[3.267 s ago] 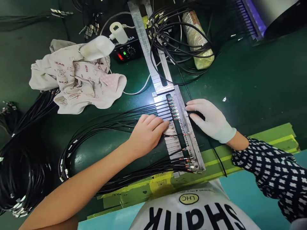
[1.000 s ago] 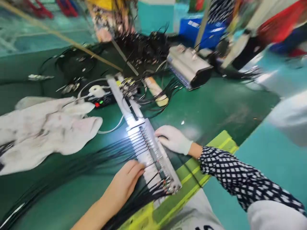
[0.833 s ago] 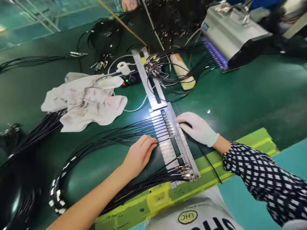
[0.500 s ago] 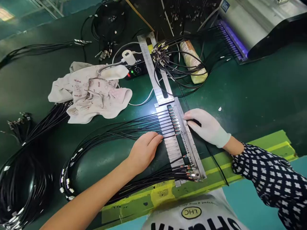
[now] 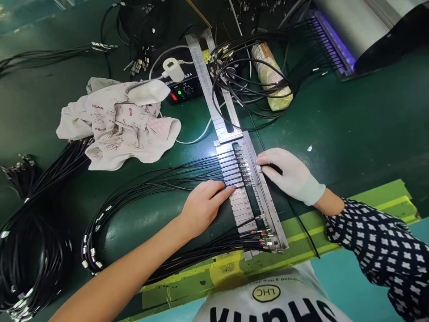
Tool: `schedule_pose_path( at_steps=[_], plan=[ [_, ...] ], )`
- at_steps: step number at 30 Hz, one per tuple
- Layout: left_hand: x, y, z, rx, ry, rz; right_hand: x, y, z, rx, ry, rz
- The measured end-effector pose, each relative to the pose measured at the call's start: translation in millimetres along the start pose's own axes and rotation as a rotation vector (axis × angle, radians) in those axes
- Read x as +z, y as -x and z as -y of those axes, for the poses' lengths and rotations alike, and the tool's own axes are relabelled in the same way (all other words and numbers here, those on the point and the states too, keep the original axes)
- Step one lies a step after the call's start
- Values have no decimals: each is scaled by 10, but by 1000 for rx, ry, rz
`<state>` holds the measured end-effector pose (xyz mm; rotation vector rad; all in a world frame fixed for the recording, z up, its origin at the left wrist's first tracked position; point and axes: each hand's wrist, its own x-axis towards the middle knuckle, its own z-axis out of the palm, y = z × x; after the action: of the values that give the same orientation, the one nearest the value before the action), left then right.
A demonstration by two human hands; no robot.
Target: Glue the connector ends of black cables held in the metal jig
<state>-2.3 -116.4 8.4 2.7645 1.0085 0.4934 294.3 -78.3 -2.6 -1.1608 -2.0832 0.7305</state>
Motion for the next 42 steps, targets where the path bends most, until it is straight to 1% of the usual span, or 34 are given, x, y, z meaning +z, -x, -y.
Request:
schedule_pose_path(
  at_steps=[4, 6, 9, 13, 15, 17, 19, 21, 24, 26, 29, 33, 35, 37, 39, 40, 42],
  plan=[
    [48, 122, -100, -74, -177, -75, -1, 6, 3, -6, 0, -11],
    [47, 136, -138, -68, -223, -71, 9, 18, -6, -2, -6, -14],
    [46, 39, -154, -12, -214, -29, 42, 28, -57, 2, -18, -17],
    [99, -200, -162, 45, -274, 78, 81, 14, -122, -2, 14, -31],
    [112, -287, -209, 76, -317, 83, 65, 20, -64, 14, 71, -39],
    [106, -312, -270, 126, -355, 30, 41, 43, 73, 41, 165, -42],
    [120, -278, -277, 158, -438, -14, 53, 58, 230, 66, 280, -27],
    [174, -229, -203, 166, -529, -39, 116, 45, 345, 107, 395, -29],
    [259, -187, -78, 218, -550, -61, 243, 11, 426, 195, 501, -38],
    [270, -176, -67, 211, -536, -64, 306, 9, 453, 238, 519, -36],
    [246, -191, -129, 176, -516, -68, 348, 13, 462, 272, 508, -29],
    [220, -296, -185, 158, -554, -73, 368, -69, 415, 298, 486, -33],
    [177, -368, -173, 133, -587, -64, 379, -162, 384, 316, 478, -39],
    [79, -393, -141, 79, -581, -49, 389, -266, 352, 333, 470, -41],
    [-67, -294, -103, 8, -508, -75, 390, -348, 321, 339, 458, -38],
    [-141, -179, -88, -35, -448, -85, 386, -375, 305, 337, 450, -37],
    [-246, 176, -82, -88, -312, -95, 376, -398, 269, 333, 430, -36]
  ],
)
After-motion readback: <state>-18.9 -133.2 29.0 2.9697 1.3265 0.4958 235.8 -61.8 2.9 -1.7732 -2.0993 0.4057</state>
